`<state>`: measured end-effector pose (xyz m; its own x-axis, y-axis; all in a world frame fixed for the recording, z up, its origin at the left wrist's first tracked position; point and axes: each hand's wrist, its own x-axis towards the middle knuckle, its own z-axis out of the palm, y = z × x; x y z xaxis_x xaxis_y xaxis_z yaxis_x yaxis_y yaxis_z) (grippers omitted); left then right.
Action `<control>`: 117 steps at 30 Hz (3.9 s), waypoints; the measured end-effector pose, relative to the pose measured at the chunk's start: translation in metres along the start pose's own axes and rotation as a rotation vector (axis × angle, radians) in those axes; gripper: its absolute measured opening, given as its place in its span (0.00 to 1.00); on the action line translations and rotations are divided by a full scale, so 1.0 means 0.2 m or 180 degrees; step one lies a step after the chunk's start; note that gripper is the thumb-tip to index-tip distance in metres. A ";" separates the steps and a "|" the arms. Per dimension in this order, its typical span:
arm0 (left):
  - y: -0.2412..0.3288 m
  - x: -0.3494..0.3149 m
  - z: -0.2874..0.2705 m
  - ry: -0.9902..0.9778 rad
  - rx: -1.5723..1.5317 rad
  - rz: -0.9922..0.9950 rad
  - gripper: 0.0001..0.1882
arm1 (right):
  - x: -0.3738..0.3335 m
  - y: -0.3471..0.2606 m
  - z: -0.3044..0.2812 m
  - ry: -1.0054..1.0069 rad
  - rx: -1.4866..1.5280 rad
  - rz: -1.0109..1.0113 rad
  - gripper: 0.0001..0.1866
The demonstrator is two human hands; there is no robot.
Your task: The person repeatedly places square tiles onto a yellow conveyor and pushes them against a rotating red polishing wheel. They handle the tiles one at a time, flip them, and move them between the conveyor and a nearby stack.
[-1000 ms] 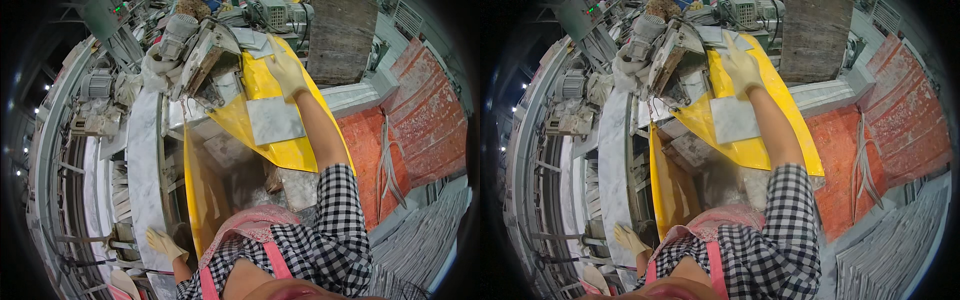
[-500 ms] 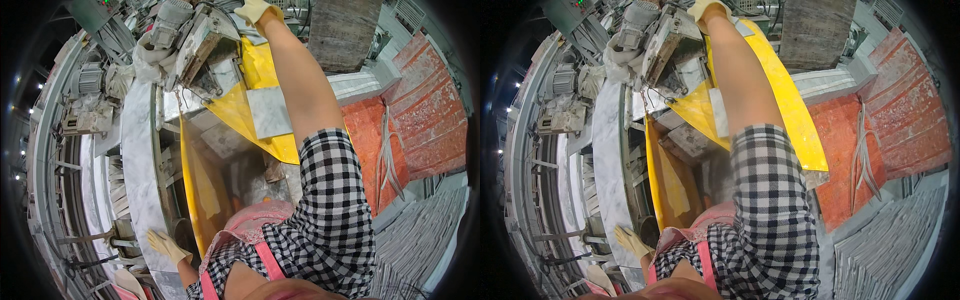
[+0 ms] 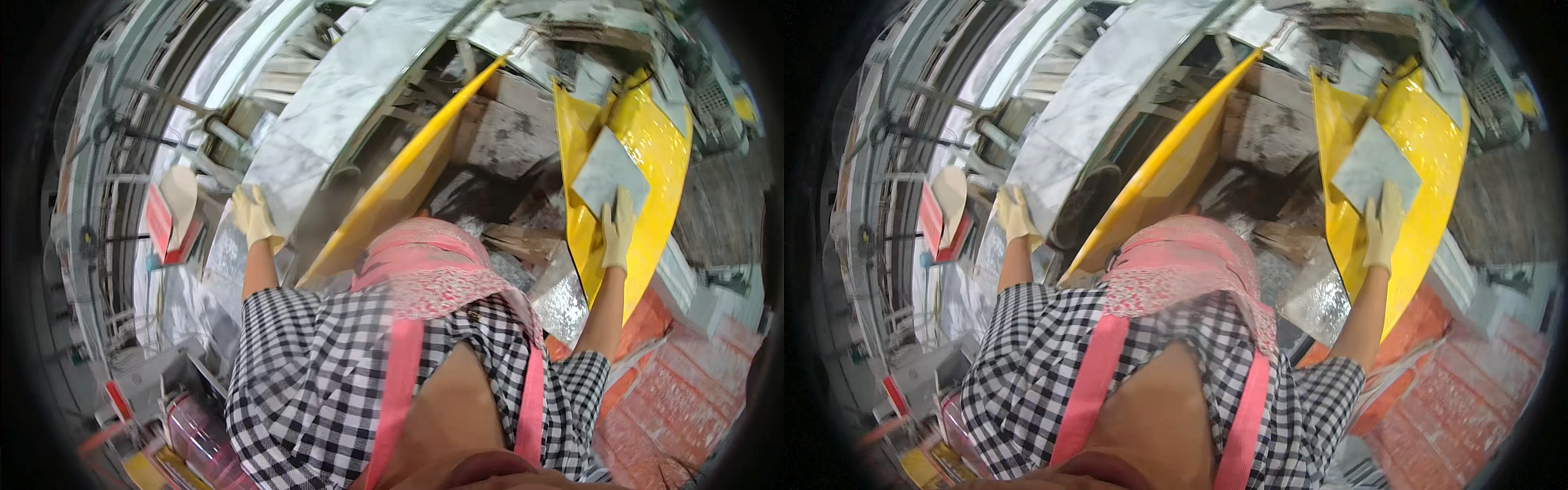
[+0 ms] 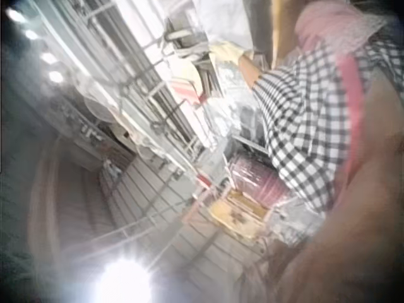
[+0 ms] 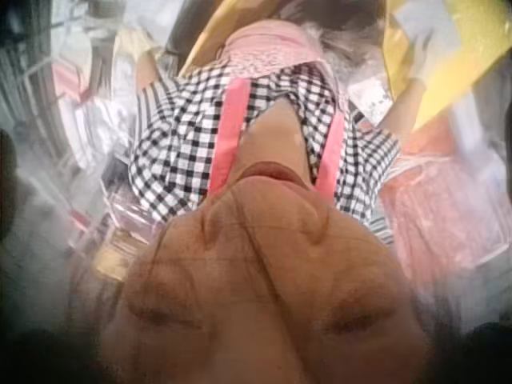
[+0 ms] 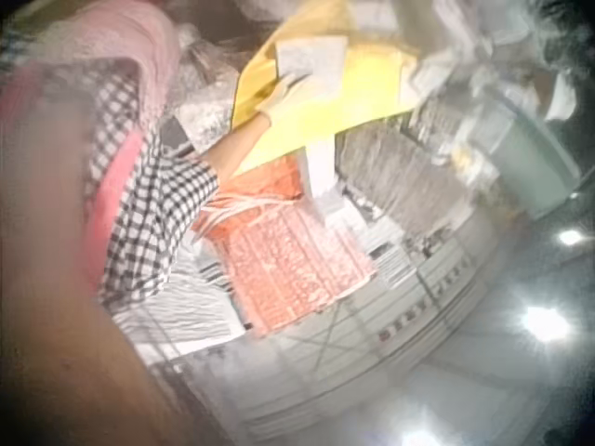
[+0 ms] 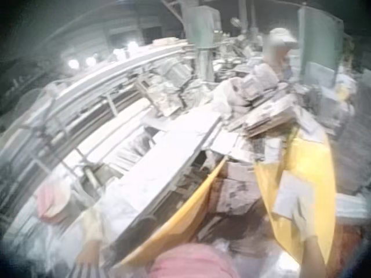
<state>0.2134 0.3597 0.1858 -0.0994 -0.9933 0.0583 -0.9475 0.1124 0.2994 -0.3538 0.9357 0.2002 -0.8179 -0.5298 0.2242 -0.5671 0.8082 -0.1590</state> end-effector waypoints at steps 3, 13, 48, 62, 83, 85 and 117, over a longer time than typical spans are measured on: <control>-0.07 -0.03 0.10 -0.0271 -0.0155 0.0511 0.38 | -0.04 0.00 0.02 0.0350 0.0078 -0.0092 0.27; -0.06 -0.06 0.07 -0.0352 -0.2993 -0.1740 0.44 | -0.05 -0.19 -0.04 0.0803 -0.0012 0.0059 0.27; 2.38 -1.09 0.38 -0.4887 -0.5205 0.0022 0.26 | -0.11 0.00 -0.04 0.1642 0.1756 0.1068 0.24; 2.73 -1.64 0.64 -0.5138 -0.4193 -0.0966 0.20 | 0.01 0.01 -0.06 0.0753 0.1369 0.1419 0.39; 2.73 -1.35 0.40 -0.3297 -0.2272 0.2471 0.31 | -0.09 -0.18 -0.05 0.0916 0.0491 0.1795 0.27; 2.73 -1.38 0.40 -0.2924 -0.2242 0.2637 0.32 | -0.09 -0.19 -0.06 0.1051 0.0519 0.1667 0.26; 2.63 -1.15 0.34 -0.1697 -0.2010 0.4602 0.34 | -0.13 -0.32 -0.11 0.1233 -0.0636 0.1047 0.24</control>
<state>-0.2830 0.6460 0.2649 -0.9384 0.0504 0.3417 0.2629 0.7460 0.6119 -0.2947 0.9033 0.2255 -0.8320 -0.1379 0.5373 -0.2271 0.9684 -0.1031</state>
